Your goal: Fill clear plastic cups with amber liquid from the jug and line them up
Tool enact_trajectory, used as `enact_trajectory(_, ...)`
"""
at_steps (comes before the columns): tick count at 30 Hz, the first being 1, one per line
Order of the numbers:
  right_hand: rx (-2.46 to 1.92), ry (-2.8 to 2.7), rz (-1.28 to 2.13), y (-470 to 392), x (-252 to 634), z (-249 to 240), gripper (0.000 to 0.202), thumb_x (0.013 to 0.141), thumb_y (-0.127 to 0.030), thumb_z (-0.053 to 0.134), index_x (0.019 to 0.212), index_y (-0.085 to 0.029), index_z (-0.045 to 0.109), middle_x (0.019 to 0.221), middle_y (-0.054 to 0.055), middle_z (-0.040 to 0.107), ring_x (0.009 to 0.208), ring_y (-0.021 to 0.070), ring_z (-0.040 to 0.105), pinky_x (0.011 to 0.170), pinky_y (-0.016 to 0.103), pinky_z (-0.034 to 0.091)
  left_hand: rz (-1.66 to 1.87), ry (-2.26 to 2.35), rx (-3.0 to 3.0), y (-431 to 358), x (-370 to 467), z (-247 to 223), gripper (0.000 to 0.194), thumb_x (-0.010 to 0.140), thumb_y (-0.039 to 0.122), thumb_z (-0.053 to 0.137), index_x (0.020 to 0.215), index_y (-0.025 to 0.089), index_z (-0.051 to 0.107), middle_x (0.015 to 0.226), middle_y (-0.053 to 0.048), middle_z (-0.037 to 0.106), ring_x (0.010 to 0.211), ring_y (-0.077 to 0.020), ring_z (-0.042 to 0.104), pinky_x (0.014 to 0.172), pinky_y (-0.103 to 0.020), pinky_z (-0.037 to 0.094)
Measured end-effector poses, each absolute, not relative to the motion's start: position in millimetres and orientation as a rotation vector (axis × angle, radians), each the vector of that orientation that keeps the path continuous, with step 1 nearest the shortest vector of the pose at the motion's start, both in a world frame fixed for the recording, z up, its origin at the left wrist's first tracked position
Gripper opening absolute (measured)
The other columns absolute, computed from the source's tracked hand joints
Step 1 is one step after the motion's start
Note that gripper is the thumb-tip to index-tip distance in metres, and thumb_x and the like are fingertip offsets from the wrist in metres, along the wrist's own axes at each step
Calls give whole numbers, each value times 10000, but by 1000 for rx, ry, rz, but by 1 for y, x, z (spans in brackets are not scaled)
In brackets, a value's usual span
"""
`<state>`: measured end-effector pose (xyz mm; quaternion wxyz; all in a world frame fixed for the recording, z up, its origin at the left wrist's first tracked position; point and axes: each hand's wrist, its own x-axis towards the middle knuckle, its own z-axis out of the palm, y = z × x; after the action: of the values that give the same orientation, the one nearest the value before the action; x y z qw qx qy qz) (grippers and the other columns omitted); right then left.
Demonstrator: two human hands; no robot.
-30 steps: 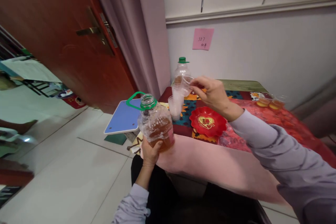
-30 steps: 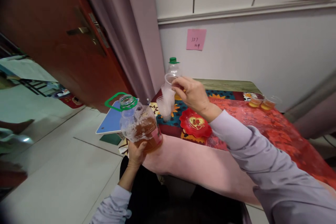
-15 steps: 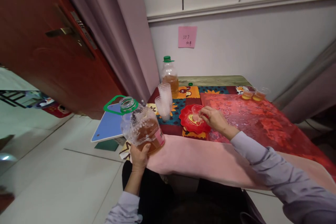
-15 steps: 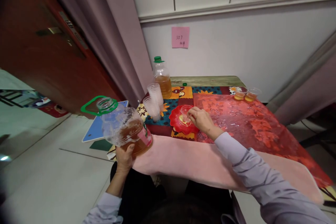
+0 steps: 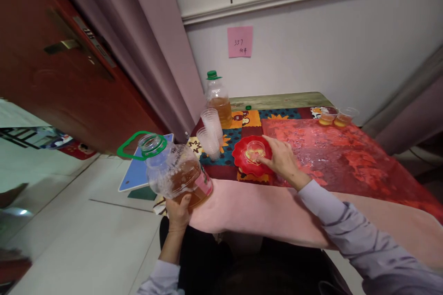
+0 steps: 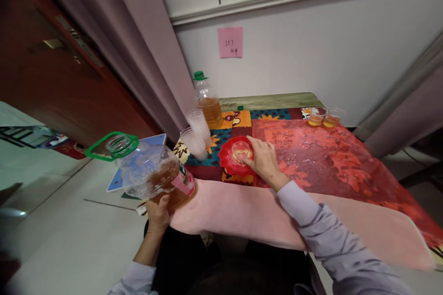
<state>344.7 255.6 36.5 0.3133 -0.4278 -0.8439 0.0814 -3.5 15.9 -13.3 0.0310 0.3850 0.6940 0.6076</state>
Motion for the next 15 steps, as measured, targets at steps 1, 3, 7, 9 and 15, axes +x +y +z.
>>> enact_trajectory(1,-1161,-2202,240,255,341,34,696,941,-442,801,1565,-184,633,1496,228,736,1302,416,720,1095,577,511,1868,2146,1191,16,-5,-13,738,697,873,775,1011,205,793,1036,-140,829,1073,-386,783,1124,-579,572)
enact_trajectory(3,-1190,-2183,300,255,332,30,677,944,-439,790,1549,-176,639,1505,228,736,1316,413,723,1118,584,496,1857,2162,1200,15,-6,-14,704,706,867,773,965,213,786,985,-125,822,1028,-376,784,1105,-578,582)
enact_trajectory(7,-1192,-2163,362,257,323,21,638,960,-402,772,1535,-160,639,1529,220,728,1347,400,724,1179,590,453,1841,2175,1220,14,-8,-13,688,713,867,770,949,221,775,956,-117,815,1018,-368,782,1110,-582,578)
enact_trajectory(9,-1186,-2147,364,258,322,18,634,967,-403,767,1536,-157,635,1531,218,728,1349,399,725,1190,590,442,1839,2182,1226,13,-7,-11,680,719,865,770,955,227,769,941,-111,809,1023,-364,779,1124,-584,571)
enact_trajectory(15,-1167,-2120,357,261,323,12,655,983,-443,764,1549,-144,623,1526,232,726,1330,404,734,1180,588,459,1817,2199,1255,15,-3,-5,677,732,893,735,914,241,747,868,-89,775,1006,-362,775,1111,-593,577)
